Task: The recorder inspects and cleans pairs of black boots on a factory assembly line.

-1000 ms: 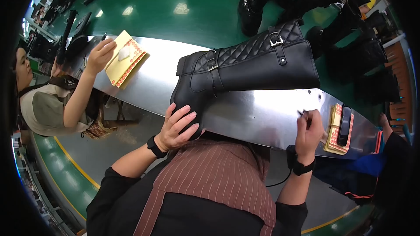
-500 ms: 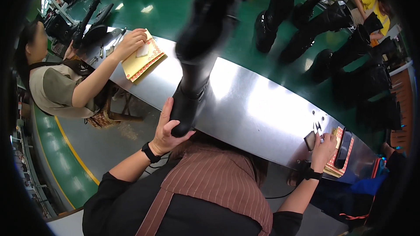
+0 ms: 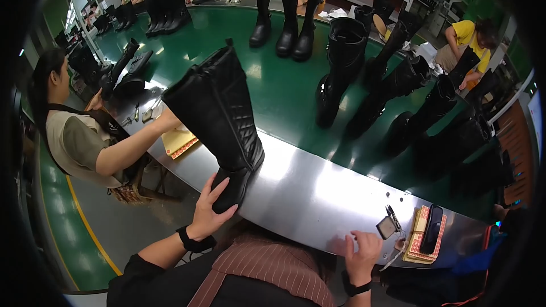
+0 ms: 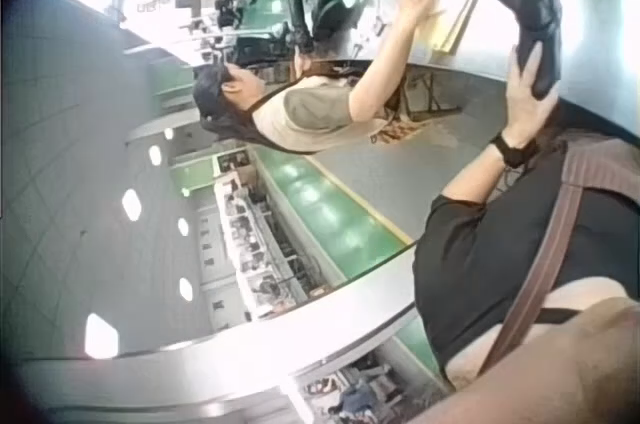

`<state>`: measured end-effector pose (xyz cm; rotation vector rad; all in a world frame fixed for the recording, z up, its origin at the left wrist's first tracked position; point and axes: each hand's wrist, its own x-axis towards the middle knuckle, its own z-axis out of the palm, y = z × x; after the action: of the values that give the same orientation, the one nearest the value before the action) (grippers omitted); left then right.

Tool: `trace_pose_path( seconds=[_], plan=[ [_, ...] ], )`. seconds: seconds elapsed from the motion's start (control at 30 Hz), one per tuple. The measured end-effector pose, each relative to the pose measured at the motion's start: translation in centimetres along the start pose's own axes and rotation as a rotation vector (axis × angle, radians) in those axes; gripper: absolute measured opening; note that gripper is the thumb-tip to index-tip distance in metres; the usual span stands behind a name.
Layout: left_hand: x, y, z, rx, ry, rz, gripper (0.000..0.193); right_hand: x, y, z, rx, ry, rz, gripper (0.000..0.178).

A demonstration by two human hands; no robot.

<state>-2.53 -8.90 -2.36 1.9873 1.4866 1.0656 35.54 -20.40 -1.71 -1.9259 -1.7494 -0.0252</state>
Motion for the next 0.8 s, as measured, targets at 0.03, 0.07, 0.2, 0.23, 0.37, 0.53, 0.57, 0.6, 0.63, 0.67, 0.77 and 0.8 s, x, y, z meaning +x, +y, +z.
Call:
trace_pose_path(
  seconds=[0.03, 0.07, 0.2, 0.23, 0.37, 0.53, 0.57, 0.6, 0.63, 0.67, 0.77, 0.8],
  plan=[
    [0.7, 0.2, -0.2, -0.063, -0.008, -0.042, 0.071, -0.4, -0.5, 0.8, -0.035, 0.006, -0.005, 0.012],
    [1.5, 0.5, -0.6, -0.132, -0.018, -0.081, 0.070, -0.8, -0.9, 1.5, -0.011, 0.016, 0.006, 0.012],
    [7.7, 2.0, -2.5, -0.281, 0.056, -0.017, 0.062, -1.5, -1.7, 3.9, 0.051, 0.064, 0.053, 0.014],
    [10.1, 2.2, -3.1, -0.208, 0.105, 0.079, 0.061, -1.5, -1.8, 4.3, 0.067, 0.059, 0.055, 0.014],
    [22.1, 2.6, -5.5, 0.119, 0.275, 0.225, 0.060, -0.8, -1.8, 5.9, 0.126, 0.054, 0.059, 0.014],
    [35.4, 3.6, -6.5, 0.031, 0.280, 0.042, 0.064, 0.1, -1.0, 7.3, 0.154, 0.072, 0.044, 0.014],
    [37.2, 3.7, -6.5, -0.058, 0.252, -0.005, 0.064, 0.1, -0.9, 7.4, 0.177, 0.088, 0.038, 0.013],
    [38.9, 3.7, -6.4, -0.146, 0.226, -0.043, 0.064, 0.1, -0.9, 7.5, 0.156, 0.101, 0.031, 0.013],
    [40.3, 3.5, -6.3, -0.177, 0.244, -0.046, 0.064, 0.0, -0.9, 7.6, 0.116, 0.094, 0.059, 0.014],
    [41.5, 3.2, -5.8, -0.207, 0.267, -0.039, 0.063, 0.0, -0.9, 7.5, 0.094, 0.108, 0.061, 0.016],
    [44.9, 1.0, -4.5, -0.104, 0.318, -0.115, 0.067, -0.2, -1.3, 7.2, -0.001, 0.074, -0.026, 0.013],
    [45.9, 0.0, -3.9, -0.017, 0.340, -0.151, 0.070, -0.2, -1.5, 7.0, -0.038, 0.051, -0.071, 0.013]
  ],
)
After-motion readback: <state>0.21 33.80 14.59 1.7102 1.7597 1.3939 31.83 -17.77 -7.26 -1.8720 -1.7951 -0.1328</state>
